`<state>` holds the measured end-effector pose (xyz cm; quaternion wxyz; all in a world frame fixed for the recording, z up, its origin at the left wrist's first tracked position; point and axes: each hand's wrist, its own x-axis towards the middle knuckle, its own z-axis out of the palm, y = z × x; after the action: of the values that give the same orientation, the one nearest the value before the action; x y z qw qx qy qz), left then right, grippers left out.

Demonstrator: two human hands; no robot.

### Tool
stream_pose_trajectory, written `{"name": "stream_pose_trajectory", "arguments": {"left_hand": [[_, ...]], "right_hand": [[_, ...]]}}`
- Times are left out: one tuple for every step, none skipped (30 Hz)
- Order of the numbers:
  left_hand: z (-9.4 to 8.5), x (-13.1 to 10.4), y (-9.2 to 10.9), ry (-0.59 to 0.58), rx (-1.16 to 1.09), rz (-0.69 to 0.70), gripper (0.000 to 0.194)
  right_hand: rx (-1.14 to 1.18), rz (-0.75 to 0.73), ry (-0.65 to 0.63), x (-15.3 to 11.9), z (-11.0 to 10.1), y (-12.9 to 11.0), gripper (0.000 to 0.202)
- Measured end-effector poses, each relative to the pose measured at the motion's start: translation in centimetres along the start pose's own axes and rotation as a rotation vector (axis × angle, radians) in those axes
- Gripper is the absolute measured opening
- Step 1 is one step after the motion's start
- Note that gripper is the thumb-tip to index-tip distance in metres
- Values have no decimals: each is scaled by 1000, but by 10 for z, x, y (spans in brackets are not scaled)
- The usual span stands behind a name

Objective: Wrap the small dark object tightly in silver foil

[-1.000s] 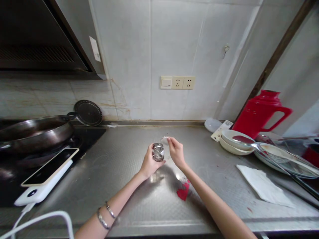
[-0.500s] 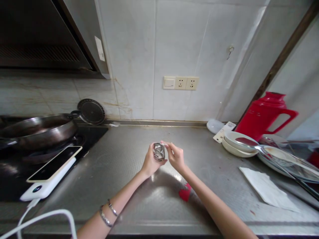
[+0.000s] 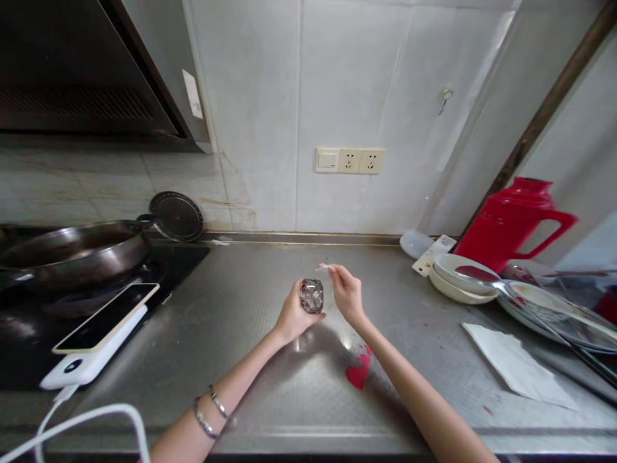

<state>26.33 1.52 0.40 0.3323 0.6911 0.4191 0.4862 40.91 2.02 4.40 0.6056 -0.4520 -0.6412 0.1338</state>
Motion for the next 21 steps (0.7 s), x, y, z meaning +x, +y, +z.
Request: {"name": "stream_pose_trajectory", "arguments": {"left_hand": [[0,-1,1,1,11,-1,83],[0,-1,3,5,18,-1,83],[0,-1,4,9,17,-2,82],[0,-1,6,8,9,-7,80],[0,0,6,2,-5,-16,79],[-1,0,6,-3,-21,-27,79],[-1,1,6,-4,-37,-40,79],[-1,2,5,1,-50,-54,79],[-1,3,3,8,-62,-68,79],[0,3,2,18,-72,-79,79],[0,4,1,27,-85,-89,79],[1,4,0,31,-99,-98,78],[2,4,0,33,-115,-103,76],[2,5,0,34,-129,-106,75],[3,4,1,36,-139,-107,73],[4,4,1,39,-141,-110,72],[4,4,3,41,-136,-117,70],[4,4,4,45,-131,-125,68],[4,4,5,48,-129,-138,67],[4,3,6,53,-135,-155,67],[4,3,7,61,-146,-172,67]], "right_hand": [[8,-8,-65,0,1,1,34],[17,-20,-135,-2,2,1,33],[25,-34,-198,-3,4,1,32],[32,-49,-246,-5,5,1,31],[37,-68,-275,-7,6,1,30],[42,-92,-286,-9,7,0,30],[45,-121,-286,-11,8,0,30],[45,-155,-282,-12,8,0,30],[42,-192,-283,-13,8,0,30],[36,-233,-288,-14,8,1,31],[28,-273,-294,-14,8,1,32],[18,-311,-302,-15,8,1,32],[8,-347,-308,-16,8,1,32],[-3,-377,-311,-16,7,1,32],[-16,-402,-311,-17,7,1,32],[-33,-420,-308,-17,6,1,32],[-53,-435,-302,-17,6,1,32],[-75,-449,-295,-17,6,1,32],[-98,-465,-289,-17,5,1,32],[-117,-488,-285,-17,5,1,32],[-131,-519,-281,-17,5,1,32]]}}
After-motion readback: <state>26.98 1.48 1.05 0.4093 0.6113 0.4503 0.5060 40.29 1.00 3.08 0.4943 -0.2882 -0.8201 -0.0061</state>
